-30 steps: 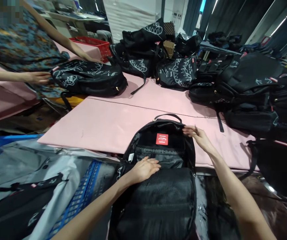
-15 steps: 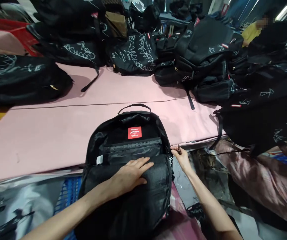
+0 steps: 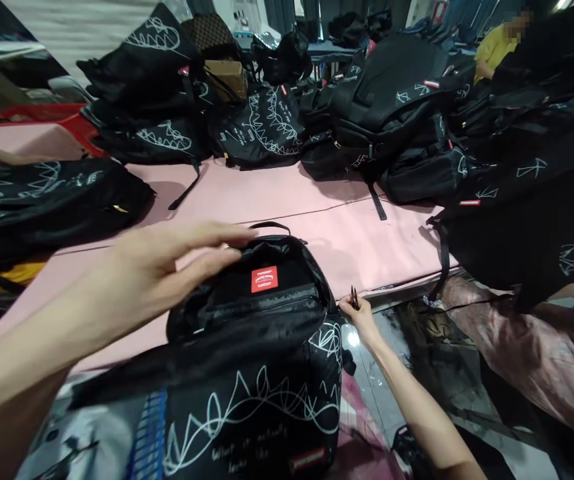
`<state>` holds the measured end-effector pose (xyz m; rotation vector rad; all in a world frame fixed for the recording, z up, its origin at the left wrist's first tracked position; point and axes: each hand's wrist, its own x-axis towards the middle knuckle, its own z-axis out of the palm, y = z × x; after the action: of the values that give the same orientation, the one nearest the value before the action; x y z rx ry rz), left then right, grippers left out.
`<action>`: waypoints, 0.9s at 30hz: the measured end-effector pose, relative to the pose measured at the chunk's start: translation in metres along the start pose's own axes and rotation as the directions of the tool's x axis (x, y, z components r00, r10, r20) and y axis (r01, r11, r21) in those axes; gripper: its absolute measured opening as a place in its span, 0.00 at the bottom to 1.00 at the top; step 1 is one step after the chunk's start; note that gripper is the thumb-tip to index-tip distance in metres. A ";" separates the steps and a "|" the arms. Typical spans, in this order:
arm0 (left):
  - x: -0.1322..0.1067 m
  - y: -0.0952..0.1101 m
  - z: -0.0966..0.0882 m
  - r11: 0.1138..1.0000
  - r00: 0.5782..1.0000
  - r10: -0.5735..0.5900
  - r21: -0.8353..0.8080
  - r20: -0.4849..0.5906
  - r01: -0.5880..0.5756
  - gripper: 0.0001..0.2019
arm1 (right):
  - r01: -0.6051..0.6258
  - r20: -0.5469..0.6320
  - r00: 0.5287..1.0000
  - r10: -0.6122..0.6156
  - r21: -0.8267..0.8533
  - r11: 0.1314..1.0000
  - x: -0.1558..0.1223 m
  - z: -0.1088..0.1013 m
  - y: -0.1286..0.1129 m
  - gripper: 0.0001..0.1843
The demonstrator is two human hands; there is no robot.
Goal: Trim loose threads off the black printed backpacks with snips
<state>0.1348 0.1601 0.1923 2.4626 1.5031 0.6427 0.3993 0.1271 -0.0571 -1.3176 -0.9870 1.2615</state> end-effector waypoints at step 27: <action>0.118 -0.066 0.109 0.895 0.906 -0.406 0.256 0.122 0.366 0.16 | 0.177 0.045 0.984 -0.171 -0.222 0.959 -0.032 0.011 0.013 0.06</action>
<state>0.1778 0.3023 0.1018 2.1895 2.0100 0.1847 0.3837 0.0953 -0.0641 -1.3557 -1.2658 1.0576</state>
